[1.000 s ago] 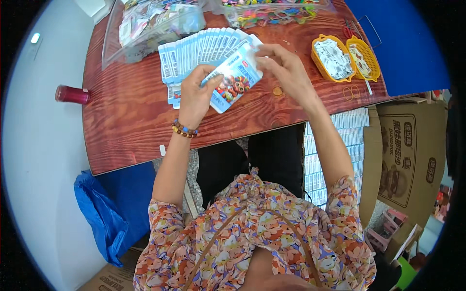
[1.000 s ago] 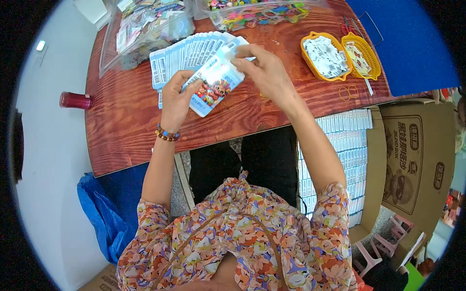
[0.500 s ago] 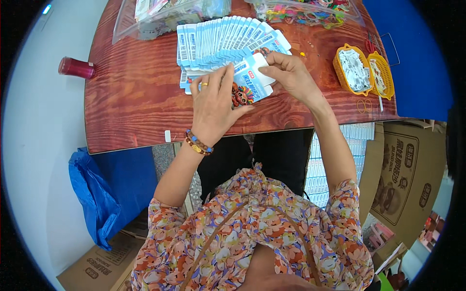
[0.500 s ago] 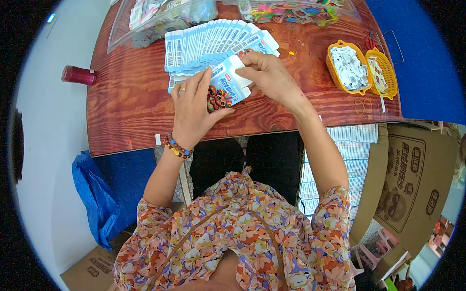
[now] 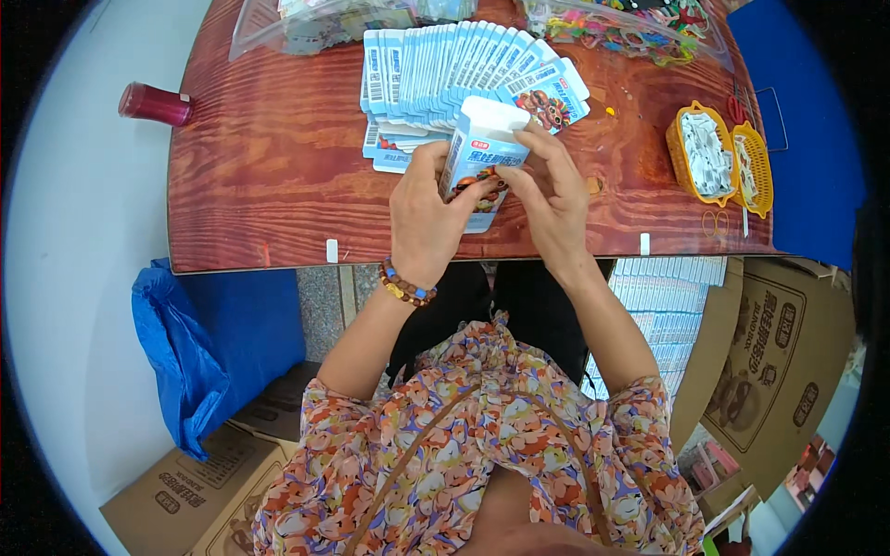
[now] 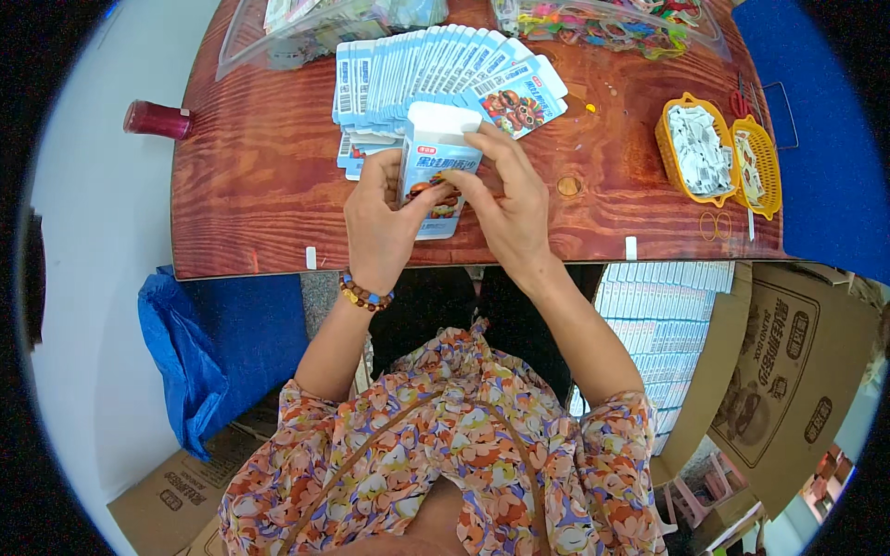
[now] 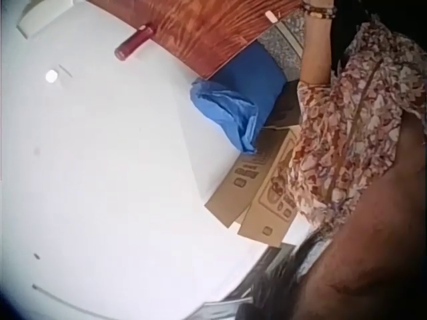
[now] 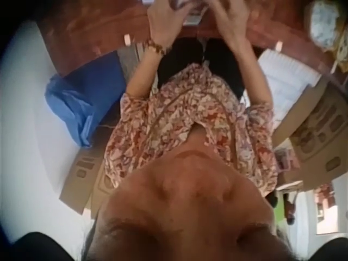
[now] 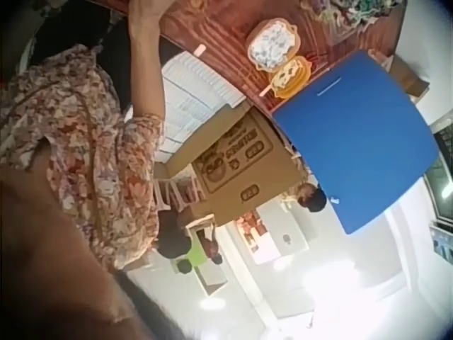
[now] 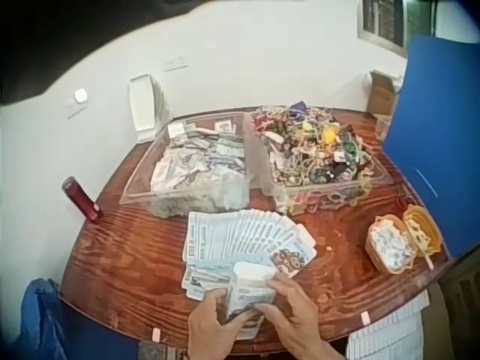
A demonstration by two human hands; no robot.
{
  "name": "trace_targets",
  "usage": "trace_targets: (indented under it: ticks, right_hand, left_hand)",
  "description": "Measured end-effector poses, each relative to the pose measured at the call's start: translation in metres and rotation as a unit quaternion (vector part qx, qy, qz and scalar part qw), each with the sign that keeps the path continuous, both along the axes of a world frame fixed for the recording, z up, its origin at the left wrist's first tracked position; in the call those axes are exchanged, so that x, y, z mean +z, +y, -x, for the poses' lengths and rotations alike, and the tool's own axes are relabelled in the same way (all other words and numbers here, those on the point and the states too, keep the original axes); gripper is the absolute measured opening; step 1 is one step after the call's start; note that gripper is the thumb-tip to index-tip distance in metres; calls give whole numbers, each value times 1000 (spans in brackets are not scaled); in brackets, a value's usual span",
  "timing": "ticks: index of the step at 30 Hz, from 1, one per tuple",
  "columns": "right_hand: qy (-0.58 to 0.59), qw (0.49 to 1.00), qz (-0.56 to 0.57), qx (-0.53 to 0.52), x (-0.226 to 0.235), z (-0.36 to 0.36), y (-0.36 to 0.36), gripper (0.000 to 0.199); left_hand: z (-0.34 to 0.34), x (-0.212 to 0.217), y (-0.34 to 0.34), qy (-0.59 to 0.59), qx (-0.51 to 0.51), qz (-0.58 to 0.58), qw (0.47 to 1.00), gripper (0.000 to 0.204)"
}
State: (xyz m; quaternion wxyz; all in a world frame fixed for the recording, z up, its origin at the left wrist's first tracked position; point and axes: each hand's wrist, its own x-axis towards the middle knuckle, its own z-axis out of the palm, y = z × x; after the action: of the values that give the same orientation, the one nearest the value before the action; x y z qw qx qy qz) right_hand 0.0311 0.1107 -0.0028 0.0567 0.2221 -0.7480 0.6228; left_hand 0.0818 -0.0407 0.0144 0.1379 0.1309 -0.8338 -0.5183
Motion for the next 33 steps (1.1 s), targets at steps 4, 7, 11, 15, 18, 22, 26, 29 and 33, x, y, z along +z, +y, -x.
trace_targets:
  ticks: [4, 7, 11, 15, 18, 22, 26, 29, 33]
  right_hand:
    - [-27, 997, 60, 33, 0, 5, 7, 35]
    - [-75, 990, 100, 58, 4, 4, 8, 36]
    - [-120, 986, 67, 96, 8, 7, 13, 32]
    - [-93, 985, 22, 145, 12, 18, 24, 28]
    - [-74, 978, 28, 191, 20, 26, 28, 22]
    - [-66, 975, 16, 213, 22, 29, 31, 16]
    - [-36, 973, -21, 228, 24, 30, 34, 14]
    - [-30, 971, -64, 227, 22, 27, 37, 15]
    - [-146, 977, -7, 158, 39, 8, 30, 20]
  left_hand:
    - [-3, -4, 0, 45, 11, -86, 995, 41]
    - [-6, 0, -8, 17, -18, -265, 964, 34]
    - [-13, 3, -12, -1, -58, -316, 947, 34]
    - [-23, 2, -17, -19, -80, -250, 965, 41]
    - [-29, 10, -14, -2, -101, -269, 958, 50]
    - [-32, 7, -16, 82, -137, -281, 946, 57]
    - [-28, 7, -21, 20, -174, -252, 952, 53]
    - [-25, 4, -28, -13, -210, -266, 941, 49]
    - [-27, 5, -25, -17, -217, -293, 931, 46]
